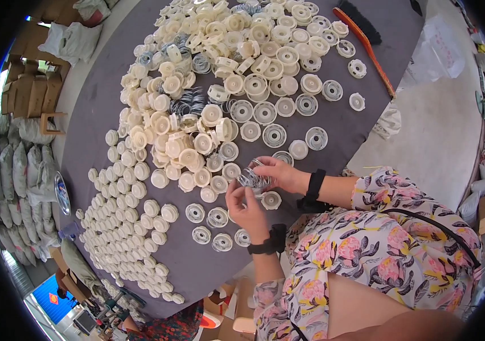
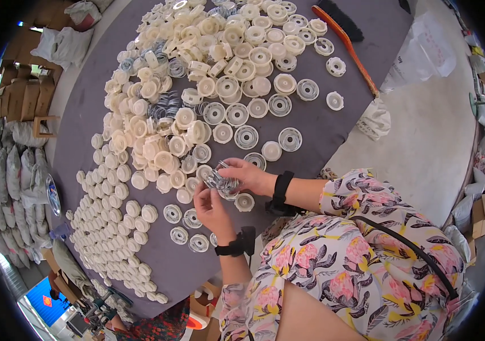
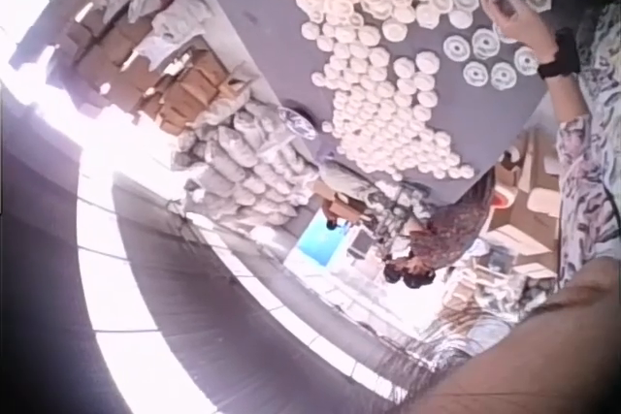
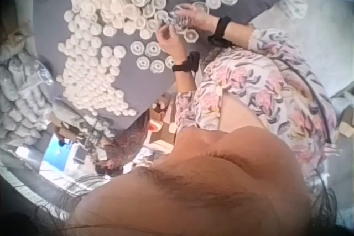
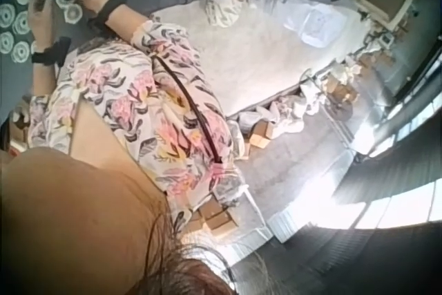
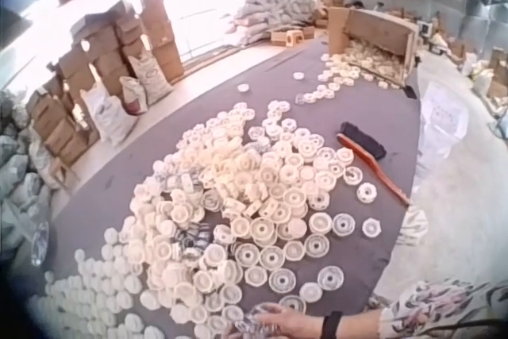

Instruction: The person clears a workspace by hand and uses a brush to sweep plastic caps and metal springs into a pile. They then pick up the springs and caps, fitting the springs into the caps by hand.

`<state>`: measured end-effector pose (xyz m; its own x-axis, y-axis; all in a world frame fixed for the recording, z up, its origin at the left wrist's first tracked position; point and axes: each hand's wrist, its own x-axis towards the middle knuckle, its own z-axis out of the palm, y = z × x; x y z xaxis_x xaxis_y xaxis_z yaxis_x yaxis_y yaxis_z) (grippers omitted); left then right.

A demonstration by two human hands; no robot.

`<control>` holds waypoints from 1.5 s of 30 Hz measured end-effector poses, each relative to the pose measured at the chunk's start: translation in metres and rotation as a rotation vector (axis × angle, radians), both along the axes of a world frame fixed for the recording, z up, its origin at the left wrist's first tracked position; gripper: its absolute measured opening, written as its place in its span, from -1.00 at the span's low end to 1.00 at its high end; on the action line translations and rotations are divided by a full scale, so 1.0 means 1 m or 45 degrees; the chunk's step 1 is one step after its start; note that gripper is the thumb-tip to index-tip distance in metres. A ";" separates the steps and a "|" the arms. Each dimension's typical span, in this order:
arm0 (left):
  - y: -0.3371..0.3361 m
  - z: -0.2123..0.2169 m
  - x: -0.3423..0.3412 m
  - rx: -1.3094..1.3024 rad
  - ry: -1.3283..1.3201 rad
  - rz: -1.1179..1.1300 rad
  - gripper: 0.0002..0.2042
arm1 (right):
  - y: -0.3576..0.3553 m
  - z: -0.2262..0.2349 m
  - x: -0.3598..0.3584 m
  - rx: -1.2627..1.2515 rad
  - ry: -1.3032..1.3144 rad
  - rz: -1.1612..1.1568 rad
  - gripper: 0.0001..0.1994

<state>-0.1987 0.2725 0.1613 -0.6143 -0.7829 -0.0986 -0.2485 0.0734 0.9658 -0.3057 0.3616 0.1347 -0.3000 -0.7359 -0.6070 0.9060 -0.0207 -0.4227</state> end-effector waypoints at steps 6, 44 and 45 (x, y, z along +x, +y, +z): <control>-0.007 0.007 -0.007 0.870 0.291 0.158 -0.91 | 0.002 -0.009 -0.011 0.029 0.577 0.087 -0.64; -0.022 -0.063 -0.198 -0.766 -0.248 -0.624 -0.87 | 0.108 -0.022 -0.099 0.286 0.246 -0.220 -0.68; -0.018 -0.065 -0.198 -0.762 -0.245 -0.643 -0.87 | 0.113 -0.025 -0.104 0.294 0.241 -0.237 -0.68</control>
<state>-0.3964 0.2547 0.0961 -0.9231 -0.3686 0.1096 -0.2049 0.7127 0.6709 -0.4098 0.4750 0.1096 -0.5393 -0.5080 -0.6717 0.8009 -0.0628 -0.5955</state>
